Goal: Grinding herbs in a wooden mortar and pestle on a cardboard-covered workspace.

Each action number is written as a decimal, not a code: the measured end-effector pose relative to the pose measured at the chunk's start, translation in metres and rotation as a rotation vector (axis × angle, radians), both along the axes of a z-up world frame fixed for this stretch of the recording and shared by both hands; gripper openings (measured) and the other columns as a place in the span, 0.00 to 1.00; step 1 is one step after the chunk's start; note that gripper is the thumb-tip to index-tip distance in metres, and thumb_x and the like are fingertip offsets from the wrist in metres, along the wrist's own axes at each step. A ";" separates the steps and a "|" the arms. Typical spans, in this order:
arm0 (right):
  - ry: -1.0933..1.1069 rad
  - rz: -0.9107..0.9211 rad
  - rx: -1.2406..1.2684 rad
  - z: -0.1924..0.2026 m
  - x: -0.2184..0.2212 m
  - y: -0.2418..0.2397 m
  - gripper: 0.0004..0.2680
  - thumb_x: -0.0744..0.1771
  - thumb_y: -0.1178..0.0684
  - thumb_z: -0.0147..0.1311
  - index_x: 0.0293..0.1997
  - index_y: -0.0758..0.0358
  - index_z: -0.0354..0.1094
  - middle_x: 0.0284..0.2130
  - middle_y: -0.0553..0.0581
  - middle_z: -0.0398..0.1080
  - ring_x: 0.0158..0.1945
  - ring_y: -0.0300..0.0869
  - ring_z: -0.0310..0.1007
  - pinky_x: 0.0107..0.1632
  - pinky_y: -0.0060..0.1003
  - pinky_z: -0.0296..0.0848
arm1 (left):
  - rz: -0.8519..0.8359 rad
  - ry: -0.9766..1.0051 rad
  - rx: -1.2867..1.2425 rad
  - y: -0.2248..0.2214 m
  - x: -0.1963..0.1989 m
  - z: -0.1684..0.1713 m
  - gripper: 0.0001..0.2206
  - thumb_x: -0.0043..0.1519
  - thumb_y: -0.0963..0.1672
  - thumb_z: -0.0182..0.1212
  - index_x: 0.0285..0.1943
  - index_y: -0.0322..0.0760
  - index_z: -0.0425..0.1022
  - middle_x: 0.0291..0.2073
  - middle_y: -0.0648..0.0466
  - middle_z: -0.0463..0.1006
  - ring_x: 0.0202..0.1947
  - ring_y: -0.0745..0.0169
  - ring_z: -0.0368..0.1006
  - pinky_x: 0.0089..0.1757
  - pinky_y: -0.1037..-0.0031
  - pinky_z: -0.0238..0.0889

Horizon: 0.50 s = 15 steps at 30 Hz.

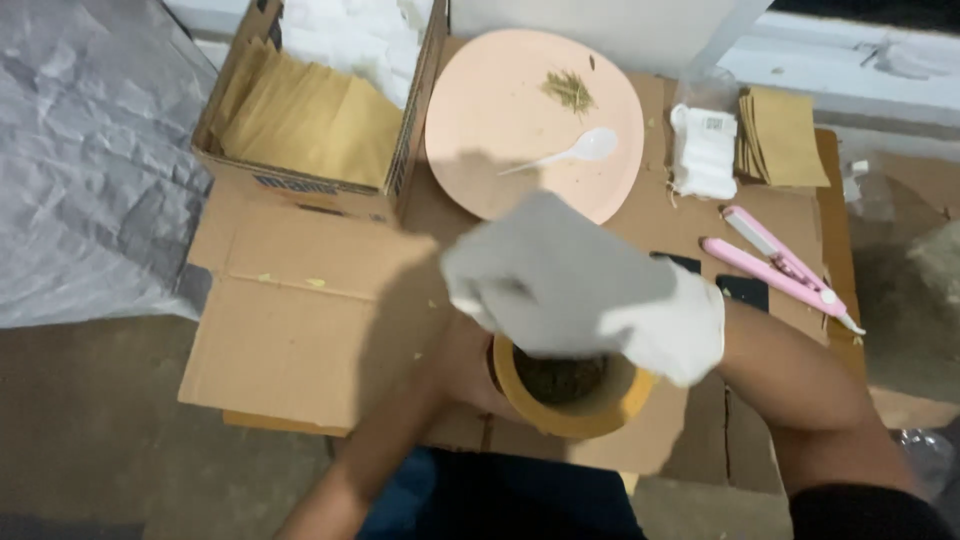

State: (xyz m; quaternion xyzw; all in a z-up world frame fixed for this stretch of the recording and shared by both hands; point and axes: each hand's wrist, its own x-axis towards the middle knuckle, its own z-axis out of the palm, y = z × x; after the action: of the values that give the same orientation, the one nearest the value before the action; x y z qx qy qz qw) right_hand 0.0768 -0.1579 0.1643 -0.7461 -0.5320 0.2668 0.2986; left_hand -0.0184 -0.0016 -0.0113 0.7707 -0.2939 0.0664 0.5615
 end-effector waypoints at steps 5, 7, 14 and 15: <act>-0.016 -0.182 0.008 0.048 -0.011 0.031 0.08 0.59 0.64 0.40 0.17 0.56 0.51 0.14 0.46 0.56 0.23 0.35 0.46 0.30 0.32 0.48 | 0.025 -0.069 0.046 -0.001 0.015 -0.020 0.52 0.36 0.63 0.83 0.70 0.41 0.71 0.69 0.45 0.76 0.74 0.40 0.68 0.70 0.50 0.60; 0.043 -0.236 -0.004 0.050 -0.017 0.021 0.08 0.58 0.64 0.39 0.16 0.56 0.56 0.13 0.46 0.61 0.22 0.33 0.54 0.34 0.33 0.60 | 0.021 -0.075 -0.014 -0.001 0.011 0.006 0.50 0.38 0.63 0.81 0.70 0.41 0.72 0.67 0.46 0.77 0.72 0.41 0.71 0.68 0.50 0.64; 0.114 -0.752 0.206 0.040 -0.009 -0.045 0.15 0.59 0.71 0.30 0.17 0.65 0.66 0.10 0.56 0.66 0.15 0.39 0.67 0.25 0.30 0.75 | 0.028 0.040 -0.009 -0.002 0.006 0.037 0.56 0.39 0.63 0.80 0.78 0.40 0.65 0.69 0.47 0.78 0.68 0.46 0.77 0.63 0.56 0.71; 0.112 -0.754 0.204 0.027 -0.001 -0.050 0.15 0.59 0.71 0.30 0.17 0.65 0.66 0.10 0.56 0.66 0.15 0.39 0.67 0.25 0.30 0.75 | 0.026 0.039 -0.012 -0.002 0.010 0.034 0.56 0.39 0.63 0.80 0.78 0.40 0.65 0.69 0.47 0.78 0.68 0.46 0.77 0.63 0.56 0.71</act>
State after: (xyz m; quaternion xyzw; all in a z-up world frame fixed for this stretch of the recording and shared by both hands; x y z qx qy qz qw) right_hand 0.0757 -0.2075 0.1913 -0.8400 -0.2273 0.1244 0.4767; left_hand -0.0086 -0.0035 0.0230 0.7723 -0.2723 0.0601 0.5708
